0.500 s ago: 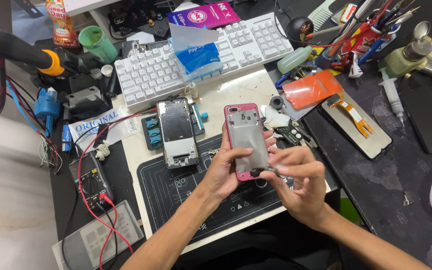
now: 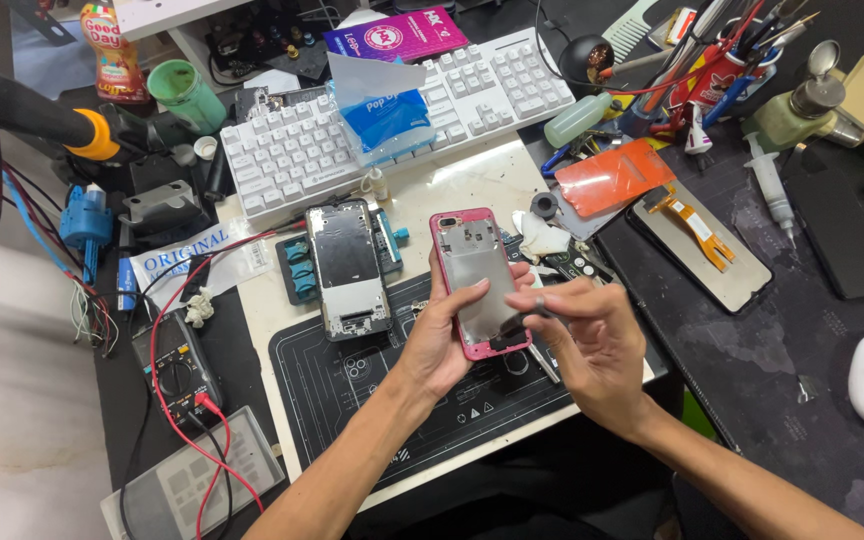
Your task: The person holds a disassembled pink smartphone and uses a small tool to work on the internal components. They then pick up a tube of adhesive and apply it along the edges of the phone frame.
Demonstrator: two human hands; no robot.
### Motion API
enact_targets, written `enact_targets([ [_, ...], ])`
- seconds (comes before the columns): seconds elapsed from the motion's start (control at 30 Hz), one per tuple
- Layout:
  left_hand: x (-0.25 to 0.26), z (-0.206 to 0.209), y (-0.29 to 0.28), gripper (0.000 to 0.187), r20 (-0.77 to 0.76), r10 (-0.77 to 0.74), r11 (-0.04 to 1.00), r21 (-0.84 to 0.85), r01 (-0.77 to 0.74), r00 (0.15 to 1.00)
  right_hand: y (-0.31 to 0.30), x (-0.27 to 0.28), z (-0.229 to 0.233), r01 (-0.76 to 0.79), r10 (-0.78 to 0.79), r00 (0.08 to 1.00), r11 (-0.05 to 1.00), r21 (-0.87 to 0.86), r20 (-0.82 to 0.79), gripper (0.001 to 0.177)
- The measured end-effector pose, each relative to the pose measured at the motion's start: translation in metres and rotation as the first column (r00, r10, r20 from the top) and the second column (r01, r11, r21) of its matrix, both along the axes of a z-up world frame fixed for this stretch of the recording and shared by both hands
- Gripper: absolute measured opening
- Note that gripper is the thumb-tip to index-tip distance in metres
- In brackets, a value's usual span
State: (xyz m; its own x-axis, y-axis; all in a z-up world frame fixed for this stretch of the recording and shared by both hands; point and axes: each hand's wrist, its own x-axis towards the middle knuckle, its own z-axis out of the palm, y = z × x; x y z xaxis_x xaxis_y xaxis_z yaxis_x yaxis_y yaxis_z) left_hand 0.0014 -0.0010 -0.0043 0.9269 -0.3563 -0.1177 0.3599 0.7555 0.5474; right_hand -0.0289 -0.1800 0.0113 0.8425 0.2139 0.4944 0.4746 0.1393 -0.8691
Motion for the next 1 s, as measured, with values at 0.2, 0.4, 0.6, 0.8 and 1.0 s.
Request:
enact_targets([
  [0.2, 0.002, -0.008, 0.002, 0.072, 0.015, 0.022, 0.999, 0.025, -0.023, 1.0, 0.0, 0.003, 0.0, -0.062, 0.064, 0.995, 0.998, -0.024, 0.08, 0.03],
  [0.4, 0.002, -0.007, 0.003, 0.047, 0.051, -0.009, 0.999, 0.049, 0.007, 0.999, 0.011, -0.001, 0.022, -0.024, 0.04, 0.992, 0.991, -0.13, 0.117, 0.027],
  [0.6, -0.004, 0.007, 0.012, 0.053, 0.199, -0.132, 0.99, -0.016, 0.138, 0.971, -0.001, 0.015, 0.041, 0.305, -0.294, 0.947, 0.95, 0.072, -0.125, 0.019],
  [0.8, -0.02, 0.014, 0.001, 0.064, 0.113, -0.347, 0.937, -0.009, 0.35, 0.931, -0.005, 0.005, 0.021, 0.389, -0.372, 0.832, 0.92, -0.045, -0.411, 0.02],
  [1.0, -0.027, 0.012, -0.017, 0.067, 0.169, -0.416, 0.909, 0.068, 0.411, 0.893, -0.039, -0.016, 0.024, 0.427, -0.461, 0.887, 0.835, -0.347, -0.016, 0.018],
])
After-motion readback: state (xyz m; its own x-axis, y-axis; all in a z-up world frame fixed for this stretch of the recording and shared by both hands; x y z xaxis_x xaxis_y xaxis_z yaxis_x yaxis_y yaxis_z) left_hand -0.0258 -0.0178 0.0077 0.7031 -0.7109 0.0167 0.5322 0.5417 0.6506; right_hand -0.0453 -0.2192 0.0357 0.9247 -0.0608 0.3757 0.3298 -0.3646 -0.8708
